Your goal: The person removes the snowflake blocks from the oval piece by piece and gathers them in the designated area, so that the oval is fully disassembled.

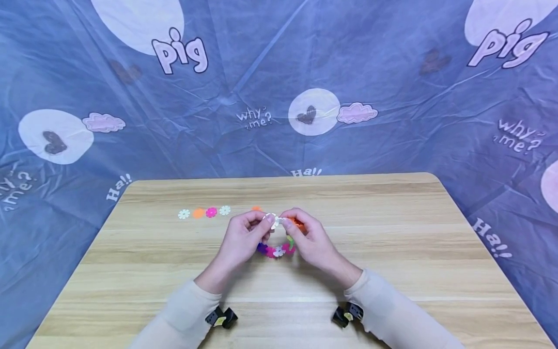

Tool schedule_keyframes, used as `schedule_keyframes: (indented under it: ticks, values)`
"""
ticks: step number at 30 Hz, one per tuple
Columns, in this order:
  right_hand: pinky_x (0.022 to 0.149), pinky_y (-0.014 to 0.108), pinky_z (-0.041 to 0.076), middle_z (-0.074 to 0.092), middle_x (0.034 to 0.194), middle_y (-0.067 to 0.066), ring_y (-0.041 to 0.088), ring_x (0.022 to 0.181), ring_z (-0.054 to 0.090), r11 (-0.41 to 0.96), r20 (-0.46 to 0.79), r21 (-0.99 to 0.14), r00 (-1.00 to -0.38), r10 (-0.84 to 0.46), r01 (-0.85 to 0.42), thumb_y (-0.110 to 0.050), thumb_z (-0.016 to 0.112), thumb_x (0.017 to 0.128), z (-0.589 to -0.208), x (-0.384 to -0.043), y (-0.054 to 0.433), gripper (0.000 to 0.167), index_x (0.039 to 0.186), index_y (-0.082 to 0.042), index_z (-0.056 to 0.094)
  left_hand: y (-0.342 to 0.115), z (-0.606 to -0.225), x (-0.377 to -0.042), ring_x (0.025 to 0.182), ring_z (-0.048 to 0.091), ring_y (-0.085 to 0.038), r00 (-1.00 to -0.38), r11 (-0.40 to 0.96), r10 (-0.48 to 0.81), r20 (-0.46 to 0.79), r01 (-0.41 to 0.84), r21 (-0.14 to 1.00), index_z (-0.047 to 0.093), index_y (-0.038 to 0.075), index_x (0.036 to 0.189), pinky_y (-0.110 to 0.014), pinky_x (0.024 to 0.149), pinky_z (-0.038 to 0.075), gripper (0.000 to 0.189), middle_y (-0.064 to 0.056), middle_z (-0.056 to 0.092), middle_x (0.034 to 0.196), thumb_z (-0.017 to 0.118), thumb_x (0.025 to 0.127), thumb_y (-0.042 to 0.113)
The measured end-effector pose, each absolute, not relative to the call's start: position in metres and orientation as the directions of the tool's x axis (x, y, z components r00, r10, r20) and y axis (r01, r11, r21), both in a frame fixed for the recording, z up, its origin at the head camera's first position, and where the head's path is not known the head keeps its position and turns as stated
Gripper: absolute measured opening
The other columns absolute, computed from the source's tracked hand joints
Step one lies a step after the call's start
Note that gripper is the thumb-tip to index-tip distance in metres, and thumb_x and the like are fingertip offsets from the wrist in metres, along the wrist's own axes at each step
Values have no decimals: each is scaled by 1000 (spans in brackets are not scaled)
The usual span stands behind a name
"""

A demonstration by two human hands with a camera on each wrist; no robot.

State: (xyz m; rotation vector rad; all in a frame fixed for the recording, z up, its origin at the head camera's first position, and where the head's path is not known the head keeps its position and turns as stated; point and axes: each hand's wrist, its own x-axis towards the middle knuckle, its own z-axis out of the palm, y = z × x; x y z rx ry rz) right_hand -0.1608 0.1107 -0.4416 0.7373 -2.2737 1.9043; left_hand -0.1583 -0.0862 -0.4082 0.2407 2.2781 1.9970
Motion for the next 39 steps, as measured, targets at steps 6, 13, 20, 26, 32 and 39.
schedule_keyframes:
  ticks: [6,13,20,26,32,39]
  values:
    - [61,25,48,59,87,7,8,66,49,113,350,-909,-883,-311,-400,-9,56,112,-440,-159,111,18,122,-4,69,-79,-407,-156,61,56,-9,-995,54,93,-28,-23,998,74,-12,99,-20,55,47,21,2,64,69,74,102,9]
    - [68,26,53,69,107,18,8,75,55,133,342,-907,-883,-322,-400,-13,58,111,-443,-160,112,18,123,-5,69,-78,-405,-155,67,53,-9,-998,101,67,5,12,995,73,-9,94,-19,60,45,16,1,62,73,74,101,5]
    - [76,26,54,68,106,21,11,85,57,122,352,-904,-874,-334,-411,-11,60,110,-441,-158,109,16,121,-4,69,-79,-400,-153,73,54,-14,-997,222,70,16,31,975,73,-4,92,-22,66,48,14,-2,62,77,70,102,5]
    - [67,28,55,66,99,17,16,73,58,126,322,-917,-890,-325,-378,-9,57,111,-441,-158,108,17,121,-2,68,-80,-400,-154,70,49,-14,-995,263,92,28,51,964,69,-4,90,-22,62,43,19,-1,55,75,67,105,6]
    - [57,27,51,59,88,10,5,63,50,123,326,-916,-888,-323,-381,-10,56,112,-442,-158,109,17,122,-3,68,-83,-402,-156,72,50,-15,-993,271,109,39,67,960,70,-3,90,-23,65,44,20,0,56,76,67,105,9]
    - [68,26,53,67,100,13,7,72,54,123,337,-912,-885,-322,-392,-9,58,110,-442,-159,109,18,123,-3,69,-89,-406,-157,74,53,-15,-991,243,117,57,84,966,71,-1,89,-22,68,47,19,-1,62,79,68,105,9]
